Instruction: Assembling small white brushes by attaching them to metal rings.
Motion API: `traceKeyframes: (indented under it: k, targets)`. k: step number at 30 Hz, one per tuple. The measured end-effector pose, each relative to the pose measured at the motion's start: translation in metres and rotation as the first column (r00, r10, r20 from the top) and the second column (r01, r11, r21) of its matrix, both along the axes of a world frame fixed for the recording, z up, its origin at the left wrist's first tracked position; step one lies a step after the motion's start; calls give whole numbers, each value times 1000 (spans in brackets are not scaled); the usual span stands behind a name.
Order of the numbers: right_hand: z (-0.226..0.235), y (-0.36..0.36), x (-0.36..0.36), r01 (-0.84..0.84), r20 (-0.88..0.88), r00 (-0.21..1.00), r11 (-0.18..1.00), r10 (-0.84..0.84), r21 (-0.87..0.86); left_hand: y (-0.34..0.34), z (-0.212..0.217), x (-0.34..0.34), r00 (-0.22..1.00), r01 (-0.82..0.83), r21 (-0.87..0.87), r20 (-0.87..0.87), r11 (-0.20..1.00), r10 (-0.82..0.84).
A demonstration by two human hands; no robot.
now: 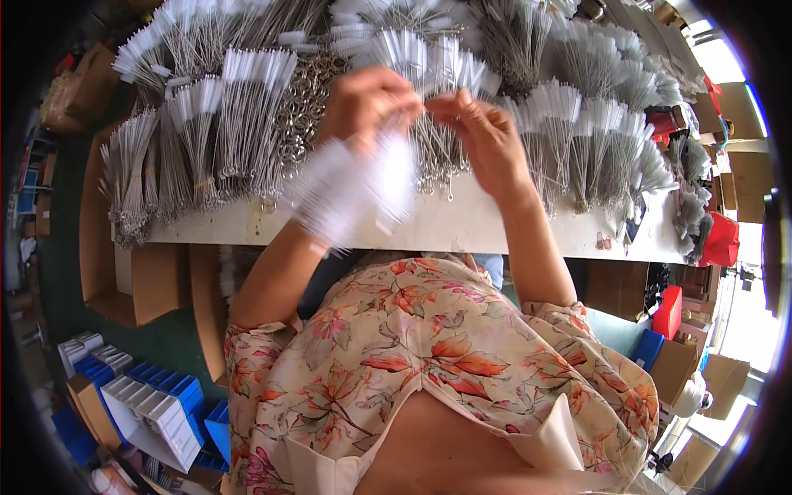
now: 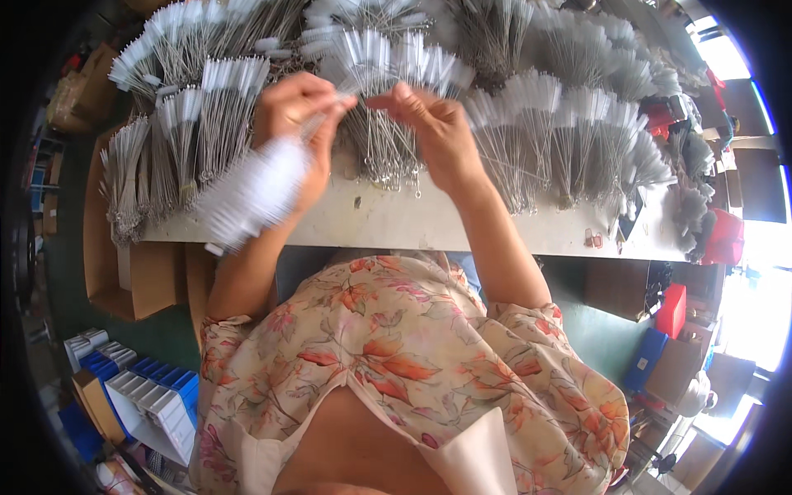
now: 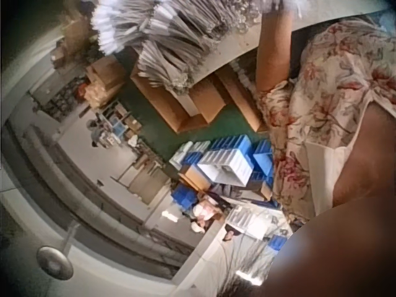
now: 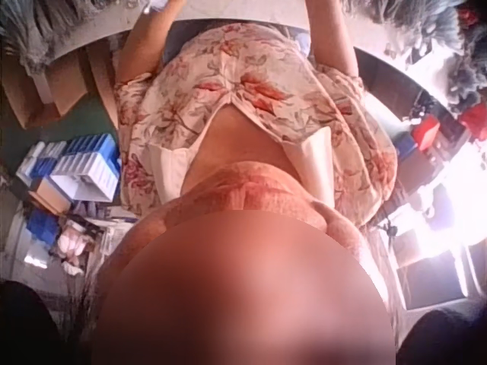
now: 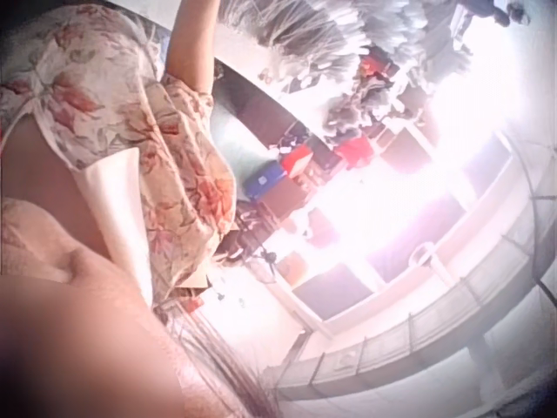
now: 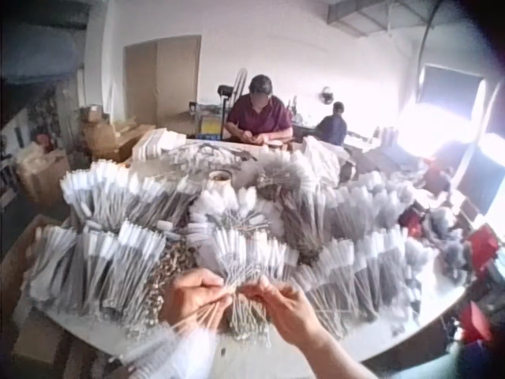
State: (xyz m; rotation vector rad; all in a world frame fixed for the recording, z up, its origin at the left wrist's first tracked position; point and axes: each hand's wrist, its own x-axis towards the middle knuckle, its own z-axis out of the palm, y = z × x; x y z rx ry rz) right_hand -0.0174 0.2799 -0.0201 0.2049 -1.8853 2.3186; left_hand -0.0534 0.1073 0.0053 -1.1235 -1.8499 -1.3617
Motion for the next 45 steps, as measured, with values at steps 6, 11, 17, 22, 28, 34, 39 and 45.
traceKeyframes:
  k: [6,11,17,22,28,34,39,45]
  targets:
    - [-17,-12,12,-74,204,915,642,348,-763,6,-58,39,998,8,-144,-65,990,-18]
    - [45,33,39,-393,375,915,534,149,748,-26,-92,70,937,150,-124,333,981,-101]
    - [-21,28,76,-39,190,951,-514,244,857,-34,-107,82,814,266,-217,573,939,-98]
    - [-23,-5,62,-456,402,888,525,222,719,-34,-103,91,816,263,-31,541,964,-205]
    - [-4,-12,55,-657,705,452,739,547,-152,-42,-68,69,909,305,-80,323,949,-265]
    - [4,3,58,-716,734,383,682,561,-148,-45,-57,56,933,359,-220,80,907,-350]
    - [-9,21,68,-310,392,918,-510,58,802,-77,-77,-8,998,-67,-706,-50,705,44]
    - [-15,-11,55,-271,266,955,739,128,617,-71,-85,1,877,125,-316,479,941,44]
